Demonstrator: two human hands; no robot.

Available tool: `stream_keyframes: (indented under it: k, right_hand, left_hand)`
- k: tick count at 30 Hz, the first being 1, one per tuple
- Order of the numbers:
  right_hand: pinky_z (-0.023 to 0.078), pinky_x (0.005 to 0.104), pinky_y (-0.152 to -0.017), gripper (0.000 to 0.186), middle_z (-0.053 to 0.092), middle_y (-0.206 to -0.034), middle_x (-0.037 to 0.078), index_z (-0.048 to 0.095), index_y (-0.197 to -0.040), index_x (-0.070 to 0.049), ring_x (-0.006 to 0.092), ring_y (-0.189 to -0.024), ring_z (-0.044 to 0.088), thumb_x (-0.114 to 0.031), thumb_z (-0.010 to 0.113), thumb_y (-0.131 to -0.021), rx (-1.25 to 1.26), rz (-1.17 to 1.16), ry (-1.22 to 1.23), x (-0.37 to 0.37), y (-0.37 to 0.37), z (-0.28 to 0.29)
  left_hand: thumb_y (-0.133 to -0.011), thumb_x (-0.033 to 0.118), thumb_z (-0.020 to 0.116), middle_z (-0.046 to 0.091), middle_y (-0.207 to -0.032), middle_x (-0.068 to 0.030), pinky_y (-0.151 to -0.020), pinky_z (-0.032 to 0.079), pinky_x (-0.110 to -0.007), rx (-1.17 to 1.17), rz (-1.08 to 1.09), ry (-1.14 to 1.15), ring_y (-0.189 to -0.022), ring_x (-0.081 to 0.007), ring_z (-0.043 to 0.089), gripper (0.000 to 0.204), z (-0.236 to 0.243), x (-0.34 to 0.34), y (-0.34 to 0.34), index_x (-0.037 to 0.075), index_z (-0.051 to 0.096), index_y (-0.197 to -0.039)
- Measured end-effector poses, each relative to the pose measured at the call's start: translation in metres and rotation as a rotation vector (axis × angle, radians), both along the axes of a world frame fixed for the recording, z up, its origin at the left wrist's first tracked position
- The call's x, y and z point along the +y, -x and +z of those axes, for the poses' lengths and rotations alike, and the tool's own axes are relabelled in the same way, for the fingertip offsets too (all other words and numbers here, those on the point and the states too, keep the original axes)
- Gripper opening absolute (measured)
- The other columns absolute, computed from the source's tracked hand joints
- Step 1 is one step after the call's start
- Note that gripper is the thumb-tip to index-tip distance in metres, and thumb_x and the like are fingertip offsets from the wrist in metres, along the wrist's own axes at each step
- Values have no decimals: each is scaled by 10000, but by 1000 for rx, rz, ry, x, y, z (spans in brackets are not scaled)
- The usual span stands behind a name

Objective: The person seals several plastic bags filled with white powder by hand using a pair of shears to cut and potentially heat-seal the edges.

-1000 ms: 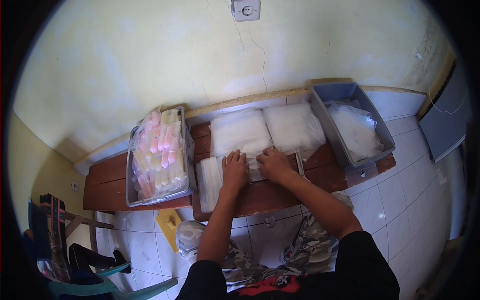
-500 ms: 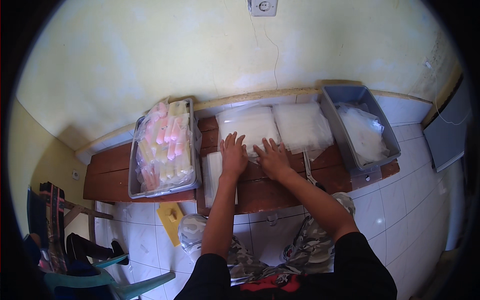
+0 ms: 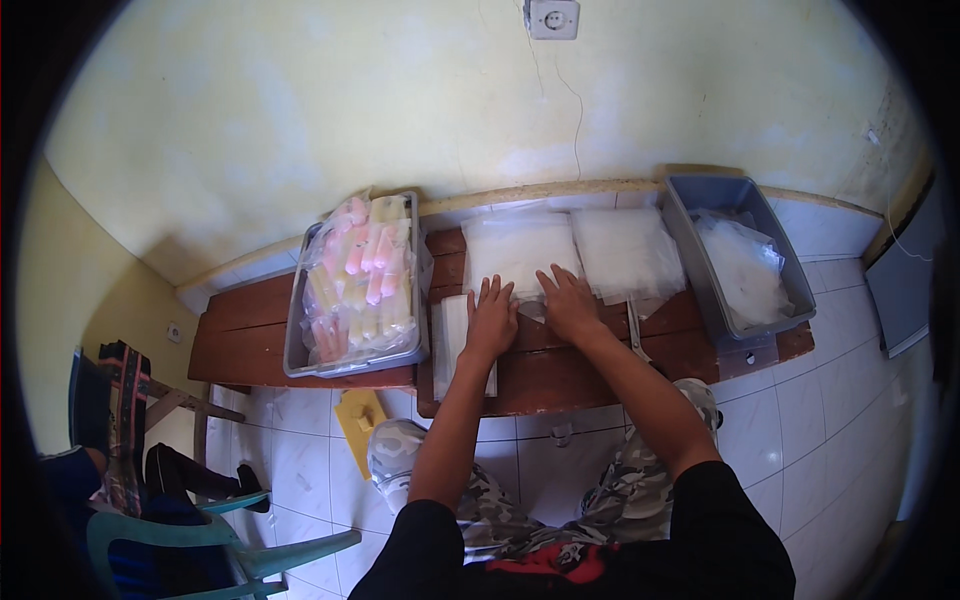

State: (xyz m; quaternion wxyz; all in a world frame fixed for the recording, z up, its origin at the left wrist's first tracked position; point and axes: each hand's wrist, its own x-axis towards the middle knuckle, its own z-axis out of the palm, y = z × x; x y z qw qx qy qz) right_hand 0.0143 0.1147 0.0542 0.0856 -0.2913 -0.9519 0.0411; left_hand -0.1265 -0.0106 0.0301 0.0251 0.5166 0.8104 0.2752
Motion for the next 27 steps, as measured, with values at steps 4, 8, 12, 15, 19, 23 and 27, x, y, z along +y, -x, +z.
stream_keyframes:
  k: [4, 8, 12, 15, 19, 23, 27]
  right_hand:
    - [527, 487, -1002, 520, 613, -1352, 203, 568, -1433, -99, 409, -1184, 637, -154, 669, -927, 114, 3, 226, -21, -5, 9]
    - [573, 474, -893, 517, 725, -1027, 189, 634, -1340, -54, 379, -990, 706, -148, 766, -850, 239, 123, 319, -40, -22, 3]
    - [577, 458, -878, 529, 743, -990, 170, 654, -1316, -50, 358, -957, 717, -161, 809, -822, 218, 187, 430, -64, -41, 28]
    - [575, 444, -850, 527, 752, -957, 154, 652, -1328, -51, 361, -890, 722, -171, 804, -838, 158, 142, 498, -74, -46, 34]
    - [570, 427, -807, 533, 749, -895, 160, 640, -1343, -34, 349, -851, 727, -183, 793, -855, 208, 143, 552, -63, -44, 31]
    - [566, 427, -791, 539, 749, -892, 169, 614, -1354, 5, 334, -810, 734, -221, 771, -891, 304, 173, 521, -58, -41, 21]
    - [590, 394, -734, 549, 752, -879, 157, 581, -1380, 28, 271, -778, 752, -289, 726, -956, 324, 56, 621, -56, -36, 15]
  left_hand:
    - [-1012, 244, 569, 424, -1563, -301, -1211, 268, -584, 118, 65, 133, -1478, -459, 372, 443, 15, -39, -10, 62, 574, -1416]
    - [-949, 234, 676, 455, -1484, -317, -1107, 429, -558, 186, 176, 223, -1367, -496, 458, 534, 18, -83, -23, 74, 539, -1439]
    - [-889, 249, 763, 469, -1428, -279, -1025, 506, -528, 28, 269, 313, -1307, -469, 498, 682, 22, -112, -26, 77, 464, -1478]
    - [-874, 242, 771, 499, -1393, -288, -988, 530, -523, -53, 334, 234, -1235, -487, 556, 755, 11, -117, -20, 79, 399, -1511]
    - [-851, 174, 760, 632, -1208, -300, -912, 555, -556, -167, 379, 222, -1048, -512, 665, 855, 26, -100, -23, 80, 291, -1560]
    - [-836, 132, 750, 683, -1126, -297, -876, 557, -577, -166, 380, 116, -1015, -509, 683, 834, 42, -88, -40, 70, 320, -1549]
    - [-845, 94, 701, 675, -1183, -238, -883, 560, -547, -137, 287, -34, -1039, -453, 688, 697, 43, -78, -57, 59, 426, -1485]
